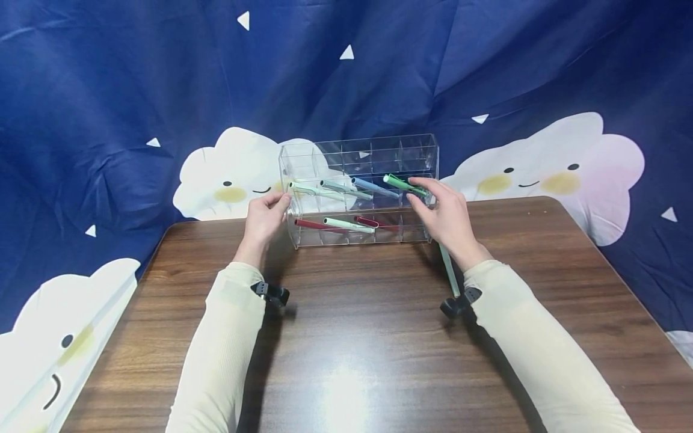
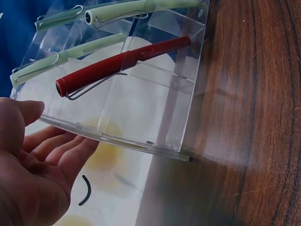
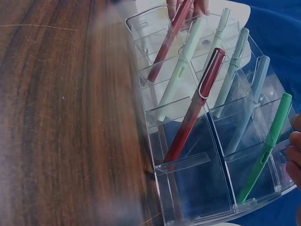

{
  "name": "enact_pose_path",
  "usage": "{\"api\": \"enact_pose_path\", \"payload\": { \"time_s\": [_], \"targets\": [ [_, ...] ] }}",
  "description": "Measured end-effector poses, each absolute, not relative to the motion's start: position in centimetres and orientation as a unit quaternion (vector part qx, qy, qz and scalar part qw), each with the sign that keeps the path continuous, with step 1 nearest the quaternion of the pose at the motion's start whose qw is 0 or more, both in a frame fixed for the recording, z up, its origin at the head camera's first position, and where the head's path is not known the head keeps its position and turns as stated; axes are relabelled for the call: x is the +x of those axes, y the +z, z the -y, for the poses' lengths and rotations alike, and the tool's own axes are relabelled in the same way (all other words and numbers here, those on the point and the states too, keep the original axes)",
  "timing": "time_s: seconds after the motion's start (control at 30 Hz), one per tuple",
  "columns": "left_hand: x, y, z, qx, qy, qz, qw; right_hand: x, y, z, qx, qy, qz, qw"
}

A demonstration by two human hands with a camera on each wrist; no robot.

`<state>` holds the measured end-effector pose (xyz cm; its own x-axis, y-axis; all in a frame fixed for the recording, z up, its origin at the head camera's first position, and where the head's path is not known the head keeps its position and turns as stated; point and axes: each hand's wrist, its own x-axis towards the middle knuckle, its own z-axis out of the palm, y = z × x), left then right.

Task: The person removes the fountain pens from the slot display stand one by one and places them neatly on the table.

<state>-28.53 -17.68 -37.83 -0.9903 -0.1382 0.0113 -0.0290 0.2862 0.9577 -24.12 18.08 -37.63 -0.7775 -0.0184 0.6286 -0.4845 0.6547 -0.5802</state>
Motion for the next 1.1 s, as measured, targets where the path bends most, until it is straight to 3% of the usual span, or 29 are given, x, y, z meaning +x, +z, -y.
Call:
{"api": "enact_pose_path", "payload": {
  "time_s": [0.8, 1.1],
  "targets": [
    [-28.2, -37.8, 18.1, 0.063, -0.593, 0.802, 0.034, -27.1, -36.6, -16.3, 0.125, 0.324, 0.915, 0.204],
    [-28.5, -37.9, 17.9, 0.053, -0.592, 0.803, 0.037, -27.1, -37.1, -16.5, 0.125, 0.343, 0.901, 0.234]
  ]
}}
